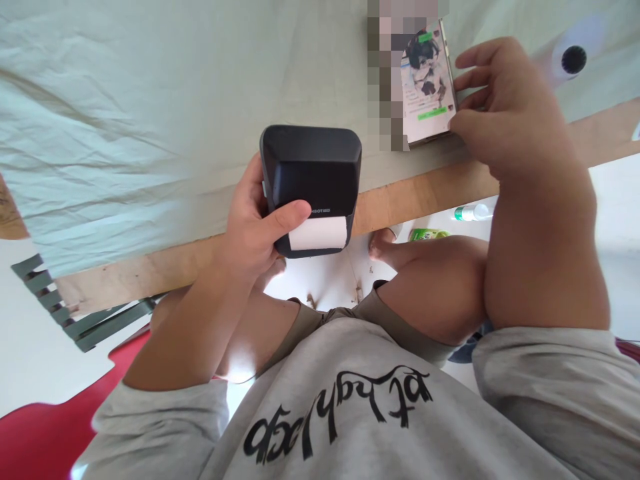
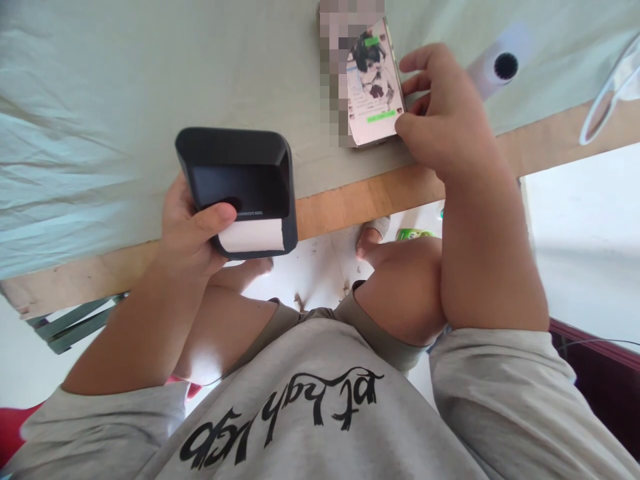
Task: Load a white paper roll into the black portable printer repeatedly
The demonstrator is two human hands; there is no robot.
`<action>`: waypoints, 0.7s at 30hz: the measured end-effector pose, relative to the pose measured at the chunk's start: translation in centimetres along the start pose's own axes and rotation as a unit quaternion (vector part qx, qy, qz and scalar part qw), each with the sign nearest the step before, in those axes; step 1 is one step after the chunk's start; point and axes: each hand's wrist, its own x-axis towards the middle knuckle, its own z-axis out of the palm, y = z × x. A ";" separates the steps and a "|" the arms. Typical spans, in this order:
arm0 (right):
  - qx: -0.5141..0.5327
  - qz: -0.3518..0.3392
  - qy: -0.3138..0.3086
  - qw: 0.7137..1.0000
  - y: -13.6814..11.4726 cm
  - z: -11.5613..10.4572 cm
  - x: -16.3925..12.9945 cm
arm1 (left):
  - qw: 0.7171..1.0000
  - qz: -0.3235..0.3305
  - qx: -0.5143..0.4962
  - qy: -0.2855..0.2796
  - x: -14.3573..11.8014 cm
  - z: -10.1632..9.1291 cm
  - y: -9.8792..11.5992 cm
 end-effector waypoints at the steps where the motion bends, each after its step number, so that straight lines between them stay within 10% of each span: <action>1: 0.004 0.006 0.005 1.000 -0.1 0.0 0.0 | 1.000 -0.001 -0.001 -0.005 0.0 0.0 0.0; 21: -0.008 -0.037 0.038 0.999 -0.4 0.3 0.1 | 1.000 0.003 0.029 -0.011 -0.2 -0.4 -0.4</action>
